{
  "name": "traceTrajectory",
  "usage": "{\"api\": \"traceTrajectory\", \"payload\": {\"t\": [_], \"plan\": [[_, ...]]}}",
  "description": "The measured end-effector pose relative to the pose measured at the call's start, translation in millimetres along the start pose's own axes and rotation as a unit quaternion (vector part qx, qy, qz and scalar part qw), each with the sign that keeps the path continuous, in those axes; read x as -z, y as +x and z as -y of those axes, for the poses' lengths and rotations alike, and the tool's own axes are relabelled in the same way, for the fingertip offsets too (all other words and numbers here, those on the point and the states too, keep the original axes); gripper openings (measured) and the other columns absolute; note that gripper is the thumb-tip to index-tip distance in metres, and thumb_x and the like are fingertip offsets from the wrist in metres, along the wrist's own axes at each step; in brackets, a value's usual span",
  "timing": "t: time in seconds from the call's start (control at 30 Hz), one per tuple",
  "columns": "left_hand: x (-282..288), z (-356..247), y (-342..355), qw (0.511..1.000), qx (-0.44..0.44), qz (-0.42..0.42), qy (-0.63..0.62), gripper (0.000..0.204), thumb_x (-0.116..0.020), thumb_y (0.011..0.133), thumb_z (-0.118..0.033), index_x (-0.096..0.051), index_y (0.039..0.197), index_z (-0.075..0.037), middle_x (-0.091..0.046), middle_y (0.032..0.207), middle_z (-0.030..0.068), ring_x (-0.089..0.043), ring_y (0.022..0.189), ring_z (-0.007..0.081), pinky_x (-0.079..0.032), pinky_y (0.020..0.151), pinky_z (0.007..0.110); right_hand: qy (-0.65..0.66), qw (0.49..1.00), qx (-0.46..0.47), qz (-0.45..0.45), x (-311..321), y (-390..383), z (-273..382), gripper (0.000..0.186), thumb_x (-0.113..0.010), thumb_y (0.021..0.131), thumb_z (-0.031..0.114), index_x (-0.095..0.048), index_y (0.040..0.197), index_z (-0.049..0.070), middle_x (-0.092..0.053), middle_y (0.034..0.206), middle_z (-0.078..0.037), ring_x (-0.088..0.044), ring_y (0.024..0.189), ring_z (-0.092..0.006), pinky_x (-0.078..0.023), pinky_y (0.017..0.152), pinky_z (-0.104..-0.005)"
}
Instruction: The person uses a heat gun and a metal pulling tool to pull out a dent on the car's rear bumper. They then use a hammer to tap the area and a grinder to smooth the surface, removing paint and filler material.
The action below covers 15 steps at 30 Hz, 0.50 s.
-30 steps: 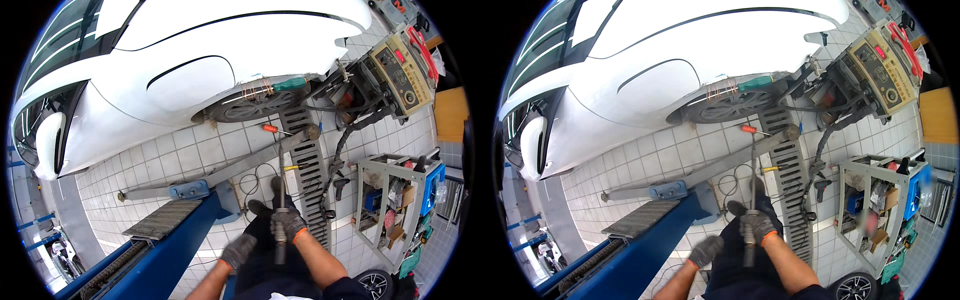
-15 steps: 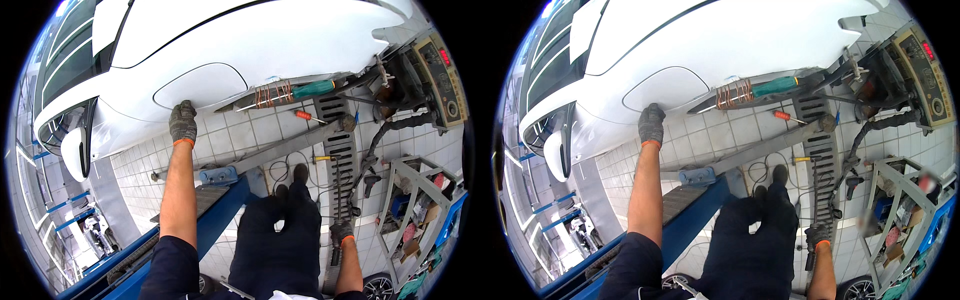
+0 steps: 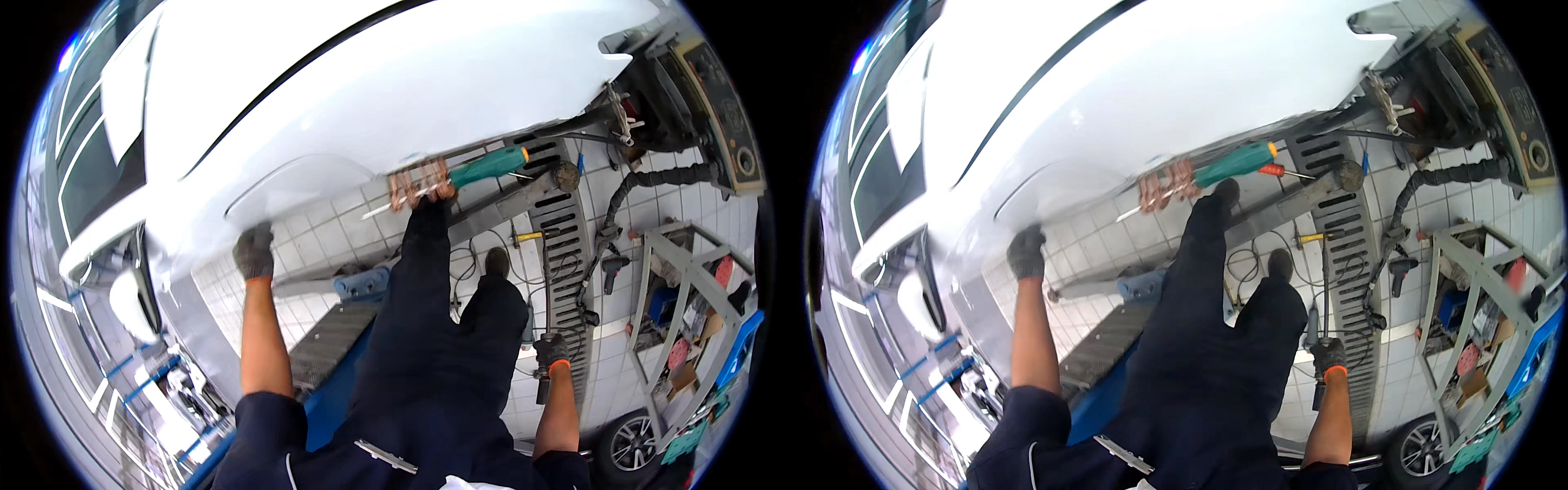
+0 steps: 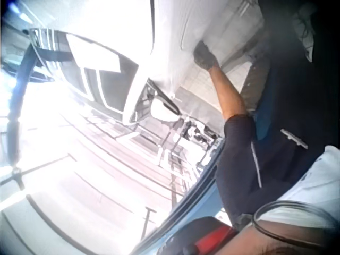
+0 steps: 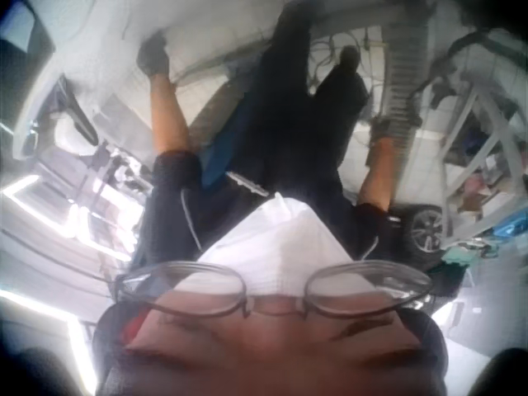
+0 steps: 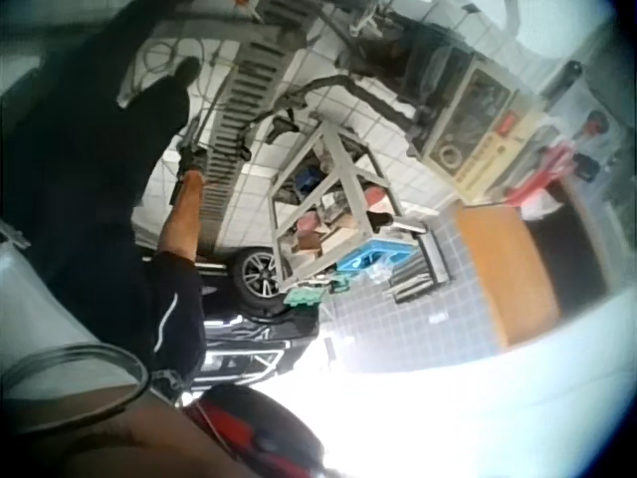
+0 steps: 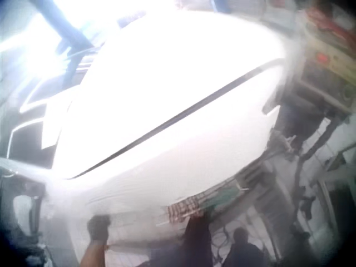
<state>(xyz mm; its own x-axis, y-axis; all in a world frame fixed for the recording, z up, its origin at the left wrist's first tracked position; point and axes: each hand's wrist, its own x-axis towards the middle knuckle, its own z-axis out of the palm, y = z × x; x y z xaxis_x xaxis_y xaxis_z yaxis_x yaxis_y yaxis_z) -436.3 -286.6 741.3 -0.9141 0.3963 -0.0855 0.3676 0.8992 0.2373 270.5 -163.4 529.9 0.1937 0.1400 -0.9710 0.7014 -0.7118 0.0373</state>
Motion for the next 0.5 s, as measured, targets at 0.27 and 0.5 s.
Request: {"api": "traceTrajectory", "payload": {"t": [0.27, 0.5], "plan": [[-127, 8, -34, 0.961, -0.271, 0.048, -0.005, 0.044, -0.054, 0.101, -0.041, -0.07, 0.104, 0.0, -0.072, 0.09, 0.0133, -0.07, 0.081, 0.024, -0.055, 0.079, 0.043, 0.111, 0.957, 0.21, -0.167, -77, 224, -71, 0.014, -0.066, 0.09, 0.006, -0.052, 0.09, 0.01, -0.058, 0.079, -0.005, -0.056, 0.057, -0.0163, -0.042, 0.046, -0.0338], [-232, -75, -14, 0.828, -0.553, 0.083, -0.045, 0.017, -0.057, 0.096, -0.018, -0.068, 0.095, -0.005, -0.07, 0.101, 0.0139, -0.069, 0.088, 0.0303, -0.056, 0.08, 0.046, 0.158, 0.907, 0.284, -0.268, -83, 464, 64, 0.029, -0.068, 0.09, 0.025, -0.061, 0.108, 0.003, -0.071, 0.096, -0.017, -0.067, 0.086, -0.0291, -0.053, 0.076, -0.0441]]}}
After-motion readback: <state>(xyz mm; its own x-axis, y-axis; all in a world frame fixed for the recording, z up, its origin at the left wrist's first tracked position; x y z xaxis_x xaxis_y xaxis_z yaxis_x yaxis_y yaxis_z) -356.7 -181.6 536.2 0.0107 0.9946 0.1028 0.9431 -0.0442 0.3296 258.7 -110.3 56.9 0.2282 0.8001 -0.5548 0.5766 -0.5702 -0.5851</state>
